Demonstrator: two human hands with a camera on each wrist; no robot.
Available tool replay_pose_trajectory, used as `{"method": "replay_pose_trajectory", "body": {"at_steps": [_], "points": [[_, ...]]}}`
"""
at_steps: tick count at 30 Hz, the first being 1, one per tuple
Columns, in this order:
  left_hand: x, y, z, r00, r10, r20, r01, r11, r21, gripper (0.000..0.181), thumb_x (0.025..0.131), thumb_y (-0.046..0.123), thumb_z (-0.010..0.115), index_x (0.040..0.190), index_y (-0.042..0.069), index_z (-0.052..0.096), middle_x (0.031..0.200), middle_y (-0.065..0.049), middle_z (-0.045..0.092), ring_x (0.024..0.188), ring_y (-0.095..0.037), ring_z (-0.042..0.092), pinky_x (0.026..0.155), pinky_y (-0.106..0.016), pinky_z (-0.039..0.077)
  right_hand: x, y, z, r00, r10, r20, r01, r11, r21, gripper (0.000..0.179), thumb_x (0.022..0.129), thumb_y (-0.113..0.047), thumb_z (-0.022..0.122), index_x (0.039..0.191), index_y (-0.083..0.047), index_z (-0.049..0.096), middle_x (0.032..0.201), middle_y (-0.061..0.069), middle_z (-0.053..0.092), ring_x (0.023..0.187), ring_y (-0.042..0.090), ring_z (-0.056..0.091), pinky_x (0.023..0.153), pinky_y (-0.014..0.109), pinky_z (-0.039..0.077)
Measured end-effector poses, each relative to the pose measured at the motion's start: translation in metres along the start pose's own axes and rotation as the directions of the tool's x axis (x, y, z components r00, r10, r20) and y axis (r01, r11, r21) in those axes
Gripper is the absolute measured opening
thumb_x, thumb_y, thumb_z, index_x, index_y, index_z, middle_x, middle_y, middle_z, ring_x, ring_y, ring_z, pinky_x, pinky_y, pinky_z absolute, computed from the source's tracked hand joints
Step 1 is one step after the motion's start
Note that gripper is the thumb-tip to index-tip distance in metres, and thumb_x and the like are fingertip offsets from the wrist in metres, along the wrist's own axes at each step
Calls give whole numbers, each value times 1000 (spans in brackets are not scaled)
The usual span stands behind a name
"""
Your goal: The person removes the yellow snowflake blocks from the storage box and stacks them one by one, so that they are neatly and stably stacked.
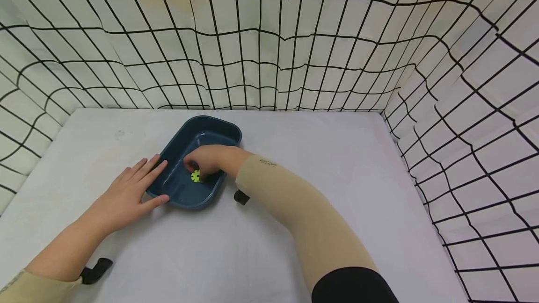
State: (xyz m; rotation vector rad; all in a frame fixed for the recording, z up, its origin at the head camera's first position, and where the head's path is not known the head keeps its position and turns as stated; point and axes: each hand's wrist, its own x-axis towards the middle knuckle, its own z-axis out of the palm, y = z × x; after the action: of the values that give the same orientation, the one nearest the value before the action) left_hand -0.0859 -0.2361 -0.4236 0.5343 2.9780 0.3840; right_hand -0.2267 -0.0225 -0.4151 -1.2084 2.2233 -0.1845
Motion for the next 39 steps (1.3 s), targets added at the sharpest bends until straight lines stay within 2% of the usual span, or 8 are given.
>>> {"method": "replay_pose_trajectory", "body": {"at_steps": [10,19,30,39], "points": [[-1,2,-2,1000,0,1,0,1000,-7,92,91,68,53,161,20,15,166,-11,10,149,-41,12,116,-64,10,-3,2,0,1000,-11,-18,12,999,40,25,89,-26,77,109,-23,62,97,-8,62,85,9,57,74,21,48],[-1,2,-2,1000,-2,7,2,1000,-8,92,92,68,53,161,20,15,166,-11,9,149,-41,11,117,-64,10,-3,5,-2,1000,-15,-16,17,988,157,24,89,-22,77,110,-23,65,94,-4,64,79,8,58,68,21,50],[-1,1,-1,1000,-1,-2,1,1000,2,92,91,68,53,161,20,16,166,-11,10,149,-42,12,116,-65,11,-6,9,-9,1000,4,-10,-1,966,259,22,89,-21,76,109,-24,66,89,-3,68,77,9,60,68,22,50],[0,1,0,1000,-4,1,4,1000,-2,92,91,68,53,161,21,16,166,-11,10,150,-41,11,117,-64,9,-20,12,-23,997,-5,-77,31,940,339,25,90,-22,75,113,-22,65,90,-2,67,79,11,61,71,23,52]]}}
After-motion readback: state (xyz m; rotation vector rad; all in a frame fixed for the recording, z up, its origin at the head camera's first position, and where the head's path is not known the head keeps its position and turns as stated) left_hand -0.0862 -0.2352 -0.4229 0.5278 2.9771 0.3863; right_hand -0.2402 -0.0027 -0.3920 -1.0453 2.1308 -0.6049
